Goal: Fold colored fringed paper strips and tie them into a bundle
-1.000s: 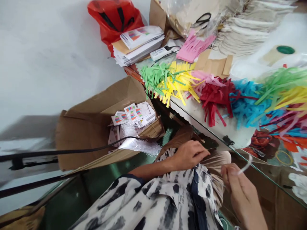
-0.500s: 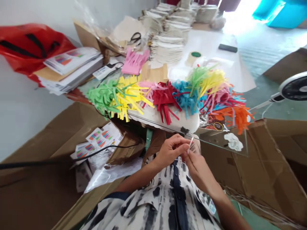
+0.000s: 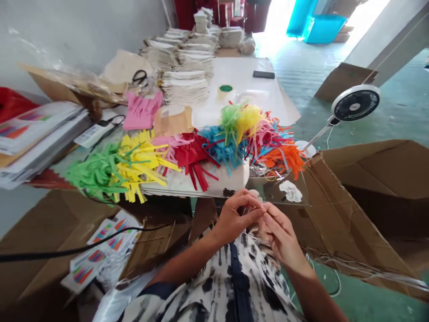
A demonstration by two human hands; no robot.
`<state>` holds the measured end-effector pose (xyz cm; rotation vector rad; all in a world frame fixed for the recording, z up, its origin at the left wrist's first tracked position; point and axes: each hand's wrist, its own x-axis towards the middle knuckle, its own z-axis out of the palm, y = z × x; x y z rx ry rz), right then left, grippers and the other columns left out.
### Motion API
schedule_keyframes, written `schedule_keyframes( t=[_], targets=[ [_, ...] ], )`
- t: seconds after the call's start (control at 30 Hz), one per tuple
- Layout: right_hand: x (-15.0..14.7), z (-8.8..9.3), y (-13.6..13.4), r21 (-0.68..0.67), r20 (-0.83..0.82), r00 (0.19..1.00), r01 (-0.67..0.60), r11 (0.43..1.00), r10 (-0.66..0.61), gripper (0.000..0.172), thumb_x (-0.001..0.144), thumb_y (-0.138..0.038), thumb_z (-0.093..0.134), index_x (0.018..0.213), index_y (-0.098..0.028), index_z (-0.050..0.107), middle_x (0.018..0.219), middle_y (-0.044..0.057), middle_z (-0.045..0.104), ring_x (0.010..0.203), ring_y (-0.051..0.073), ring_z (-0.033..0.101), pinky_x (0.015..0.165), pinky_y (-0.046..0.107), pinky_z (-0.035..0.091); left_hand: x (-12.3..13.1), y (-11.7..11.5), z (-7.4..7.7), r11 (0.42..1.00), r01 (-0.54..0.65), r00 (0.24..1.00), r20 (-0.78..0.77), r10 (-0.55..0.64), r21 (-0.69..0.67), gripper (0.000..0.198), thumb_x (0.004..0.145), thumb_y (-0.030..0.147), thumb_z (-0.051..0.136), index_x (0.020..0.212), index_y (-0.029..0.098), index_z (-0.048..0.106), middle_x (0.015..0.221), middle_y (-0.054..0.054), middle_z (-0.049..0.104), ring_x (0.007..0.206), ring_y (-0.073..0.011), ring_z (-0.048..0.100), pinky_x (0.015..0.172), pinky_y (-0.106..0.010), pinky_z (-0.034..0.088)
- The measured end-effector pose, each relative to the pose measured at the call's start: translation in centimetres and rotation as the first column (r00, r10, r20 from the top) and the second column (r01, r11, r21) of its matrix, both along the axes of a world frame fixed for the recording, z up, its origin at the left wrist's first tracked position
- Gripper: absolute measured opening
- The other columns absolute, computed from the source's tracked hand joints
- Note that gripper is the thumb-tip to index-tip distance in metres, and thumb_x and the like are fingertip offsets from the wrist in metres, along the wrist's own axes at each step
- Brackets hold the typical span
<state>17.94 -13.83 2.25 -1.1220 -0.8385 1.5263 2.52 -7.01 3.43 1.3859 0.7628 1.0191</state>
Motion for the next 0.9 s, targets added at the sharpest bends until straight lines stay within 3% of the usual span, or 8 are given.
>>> schedule_keyframes(
  t=[0.17,0.3,0.37,0.43,0.5,0.6,0.73,0.9],
  targets=[
    [2.2,-0.7,0.5,0.098,0.159,0.971,0.165,0.981,-0.179,0.03,0.1,-0.049,0.066,0.089,-0.021,0.063,0.062,-0.007,0.039,0.053,0.009,0.025,0.051,0.025,0.023,3.2,1.6,-0.5,0.991,0.068,0.994,0.087,-0.058,-0.112,0.031,0.087,0.044,0.084,0.077,0.016,0.074,0.088,-0.003,0.063,0.08,-0.0139,0.057,0.076,-0.026,0.045],
    [4.3,-0.4,1.0,0.199,0.357,0.867,0.293,0.935,-0.347,0.031,0.097,-0.044,0.071,0.079,-0.02,0.063,0.065,-0.004,0.046,0.059,0.011,0.035,0.056,0.026,0.03,5.0,3.9,-0.4,0.982,0.042,0.994,0.103,-0.023,-0.182,0.031,0.086,0.043,0.083,0.078,0.016,0.071,0.084,-0.001,0.062,0.077,-0.0124,0.056,0.071,-0.025,0.043],
    [5.4,-0.2,1.3,0.234,0.424,0.806,0.342,0.91,-0.412,0.03,0.096,-0.044,0.071,0.079,-0.02,0.066,0.066,-0.004,0.048,0.061,0.012,0.038,0.057,0.026,0.031,5.5,6.0,-0.5,0.99,-0.039,0.999,0.017,0.042,-0.135,0.027,0.091,0.043,0.078,0.083,0.017,0.072,0.081,0.0,0.063,0.072,-0.0117,0.054,0.067,-0.024,0.042],
    [6.3,-0.2,1.7,0.259,0.451,0.756,0.398,0.88,-0.474,0.028,0.097,-0.045,0.07,0.082,-0.02,0.067,0.069,-0.003,0.05,0.063,0.012,0.04,0.059,0.026,0.033,5.9,8.6,-0.6,0.988,-0.146,0.977,-0.148,0.15,0.043,0.022,0.096,0.038,0.071,0.087,0.018,0.073,0.082,-0.001,0.066,0.071,-0.0122,0.055,0.066,-0.025,0.04],
    [7.1,-0.2,2.3,0.279,0.478,0.72,0.418,0.865,-0.502,0.028,0.097,-0.046,0.069,0.085,-0.02,0.068,0.073,-0.002,0.053,0.066,0.013,0.044,0.061,0.026,0.035,6.4,11.2,-0.8,0.948,-0.105,0.907,-0.363,0.215,0.299,0.015,0.099,0.03,0.068,0.092,0.019,0.076,0.091,-0.003,0.069,0.078,-0.0138,0.058,0.071,-0.027,0.042],
    [8.2,0.3,3.6,0.305,0.558,0.677,0.371,0.877,-0.48,0.031,0.097,-0.049,0.068,0.085,-0.02,0.068,0.072,-0.002,0.053,0.066,0.013,0.044,0.061,0.026,0.035,7.8,14.1,-1.2,0.868,0.105,0.716,-0.643,0.273,0.485,0.019,0.103,0.023,0.059,0.102,0.022,0.077,0.103,-0.006,0.071,0.095,-0.0185,0.064,0.079,-0.029,0.045],
    [9.9,1.4,6.7,0.356,0.69,0.566,0.277,0.892,-0.451,0.032,0.098,-0.051,0.065,0.088,-0.02,0.069,0.068,-0.004,0.049,0.061,0.012,0.042,0.058,0.026,0.033,10.1,15.6,-1.8,0.784,0.338,0.469,-0.816,0.338,0.52,0.022,0.104,0.023,0.056,0.104,0.02,0.077,0.111,-0.01,0.068,0.105,-0.0231,0.064,0.079,-0.033,0.047],
    [11.9,1.0,11.7,0.389,0.817,0.422,0.096,0.916,-0.392,0.025,0.097,-0.044,0.064,0.097,-0.021,0.075,0.076,-0.001,0.067,0.06,0.013,0.049,0.062,0.027,0.038,11.3,16.2,-2.4,0.768,0.357,0.412,-0.827,0.382,0.532,0.02,0.099,0.015,0.057,0.107,0.014,0.075,0.114,-0.016,0.067,0.107,-0.0265,0.063,0.082,-0.037,0.049]
  ],
)
